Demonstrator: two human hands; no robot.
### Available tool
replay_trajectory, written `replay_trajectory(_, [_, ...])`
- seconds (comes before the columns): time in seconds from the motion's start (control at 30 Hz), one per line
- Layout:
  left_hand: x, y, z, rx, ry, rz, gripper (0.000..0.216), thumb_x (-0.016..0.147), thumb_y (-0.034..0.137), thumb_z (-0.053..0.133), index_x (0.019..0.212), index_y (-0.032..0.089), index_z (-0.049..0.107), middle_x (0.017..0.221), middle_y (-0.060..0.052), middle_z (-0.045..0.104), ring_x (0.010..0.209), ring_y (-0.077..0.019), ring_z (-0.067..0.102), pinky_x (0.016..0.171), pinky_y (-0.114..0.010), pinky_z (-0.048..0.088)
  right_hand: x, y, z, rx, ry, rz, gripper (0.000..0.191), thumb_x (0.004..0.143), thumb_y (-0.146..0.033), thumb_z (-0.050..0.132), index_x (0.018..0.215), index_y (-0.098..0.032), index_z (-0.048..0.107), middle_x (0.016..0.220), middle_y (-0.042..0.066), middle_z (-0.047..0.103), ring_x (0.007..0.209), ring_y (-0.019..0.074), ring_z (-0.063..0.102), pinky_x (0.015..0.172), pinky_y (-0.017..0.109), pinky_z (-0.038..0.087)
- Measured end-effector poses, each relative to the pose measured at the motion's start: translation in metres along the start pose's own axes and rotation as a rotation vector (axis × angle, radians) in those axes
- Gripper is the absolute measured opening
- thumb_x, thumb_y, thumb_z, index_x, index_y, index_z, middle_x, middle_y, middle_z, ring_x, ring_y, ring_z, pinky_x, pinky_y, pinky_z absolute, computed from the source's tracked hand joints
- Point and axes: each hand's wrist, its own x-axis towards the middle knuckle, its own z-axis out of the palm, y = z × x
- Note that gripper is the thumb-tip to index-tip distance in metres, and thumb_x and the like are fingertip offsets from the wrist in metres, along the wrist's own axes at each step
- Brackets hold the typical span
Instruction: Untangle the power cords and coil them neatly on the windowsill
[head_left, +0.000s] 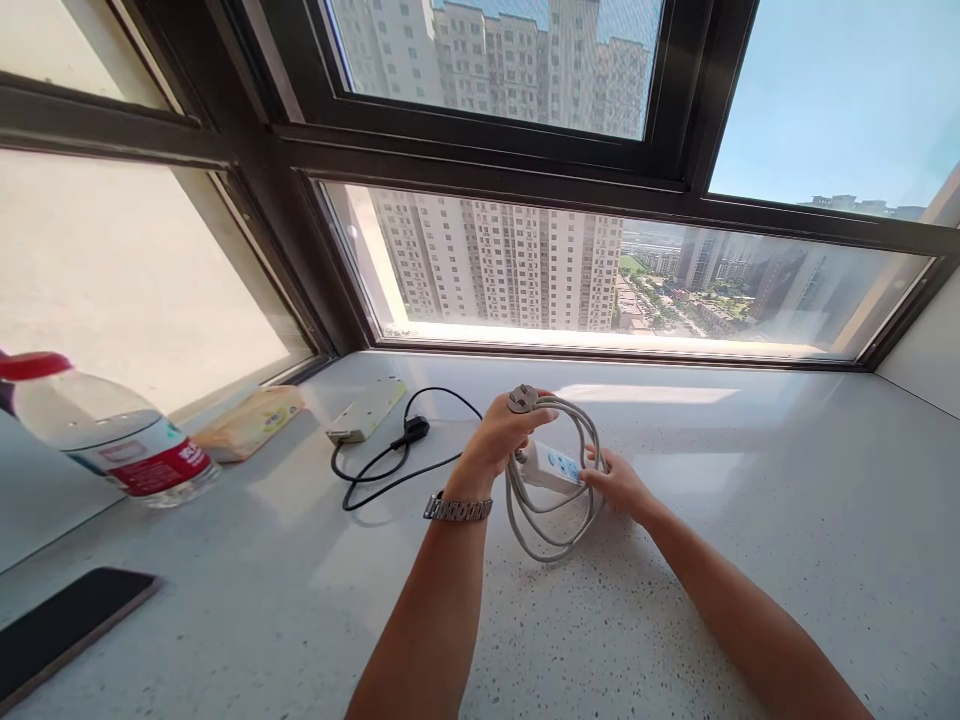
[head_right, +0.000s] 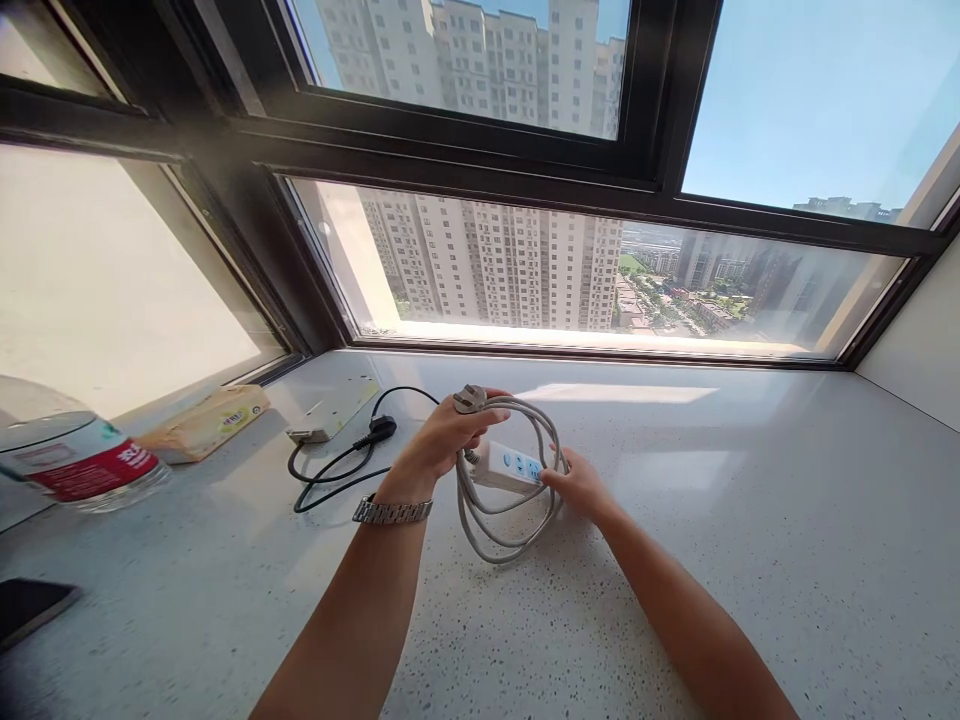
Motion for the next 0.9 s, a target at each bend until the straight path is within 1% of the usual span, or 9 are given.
replay_trajectory(0.1, [0.012,-0.016,-0.016,-0.038,0.065,-0.060,0.044,0.045,0.025,0.083,0.083,0.011,0.065,0.048,0.010,0.034,0.042,-0.0029,0.026,0.037,-0.016,0.019,0.010,-0.012,-0.005,0.014,-0.146,0.058,0.066,0.073,-0.038,0.065,0.133,-0.016,0.049,0.109,0.010,0.062,0.096,0.0242,0.057,0.080,0.034,0.043])
replay_trajectory(0.17, [0.021,-0.034,-0.025,-0.111,0.115,-0.135,0.047,0.044,0.028,0.085,0.081,0.012,0.061,0.048,0.012,0.030,0.040,-0.0013,0.021,0.037,-0.016,0.014,0.014,-0.020,-0.007,-0.017,-0.192,0.069,0.066,0.070,-0.042,0.070,0.128,-0.016,0.053,0.108,0.010,0.063,0.096,0.0240,0.057,0.079,0.032,0.042])
replay_trajectory(0.27, [0.033,-0.066,-0.027,-0.136,0.157,-0.228,0.046,0.047,0.040,0.084,0.072,0.013,0.056,0.045,0.014,0.024,0.038,-0.0005,0.016,0.037,-0.016,0.011,0.019,-0.028,-0.007,-0.138,-0.231,0.089,0.052,0.063,-0.044,0.075,0.103,-0.014,0.065,0.090,0.007,0.064,0.082,0.0206,0.057,0.067,0.028,0.040])
replay_trajectory(0.37, [0.040,-0.090,-0.020,-0.130,0.176,-0.270,0.048,0.049,0.048,0.081,0.065,0.014,0.053,0.043,0.013,0.024,0.037,-0.0005,0.016,0.037,-0.017,0.011,0.020,-0.033,-0.006,-0.283,-0.287,0.138,0.033,0.056,-0.039,0.078,0.071,-0.015,0.062,0.063,0.000,0.055,0.062,0.0151,0.051,0.054,0.026,0.034])
replay_trajectory(0.47, [0.043,-0.100,-0.012,-0.136,0.191,-0.266,0.048,0.050,0.050,0.080,0.066,0.013,0.053,0.044,0.013,0.024,0.037,-0.0006,0.016,0.038,-0.017,0.010,0.018,-0.037,-0.002,-0.391,-0.285,0.189,0.032,0.052,-0.037,0.079,0.054,-0.017,0.054,0.053,-0.003,0.047,0.053,0.0121,0.045,0.048,0.025,0.029])
replay_trajectory(0.57, [0.042,-0.100,-0.008,-0.159,0.174,-0.245,0.047,0.050,0.048,0.080,0.067,0.013,0.054,0.044,0.013,0.024,0.038,-0.0007,0.016,0.038,-0.017,0.010,0.015,-0.039,0.002,-0.406,-0.269,0.241,0.034,0.050,-0.038,0.080,0.049,-0.017,0.053,0.050,-0.002,0.047,0.051,0.0110,0.044,0.046,0.025,0.028])
replay_trajectory(0.73, [0.036,-0.086,-0.002,-0.240,0.097,-0.168,0.047,0.051,0.045,0.082,0.064,0.016,0.048,0.046,0.012,0.026,0.039,-0.0003,0.017,0.038,-0.015,0.011,0.004,-0.033,0.003,-0.177,-0.248,0.330,0.030,0.052,-0.030,0.080,0.051,-0.016,0.054,0.052,-0.002,0.052,0.049,0.0099,0.047,0.044,0.022,0.033])
replay_trajectory(0.83, [0.035,-0.079,0.002,-0.303,0.045,-0.152,0.049,0.052,0.044,0.083,0.061,0.016,0.044,0.047,0.012,0.027,0.039,0.0004,0.018,0.037,-0.014,0.012,-0.009,-0.028,-0.001,0.173,-0.305,0.392,0.024,0.061,-0.030,0.077,0.067,-0.016,0.059,0.060,0.000,0.060,0.051,0.0117,0.056,0.047,0.022,0.042])
replay_trajectory(0.9, [0.036,-0.078,0.006,-0.337,0.014,-0.195,0.047,0.055,0.045,0.083,0.063,0.015,0.047,0.047,0.010,0.033,0.038,0.0004,0.022,0.035,-0.013,0.015,-0.020,-0.023,-0.005,0.432,-0.370,0.430,0.027,0.068,-0.034,0.075,0.079,-0.015,0.061,0.069,0.003,0.065,0.056,0.0155,0.063,0.051,0.025,0.049])
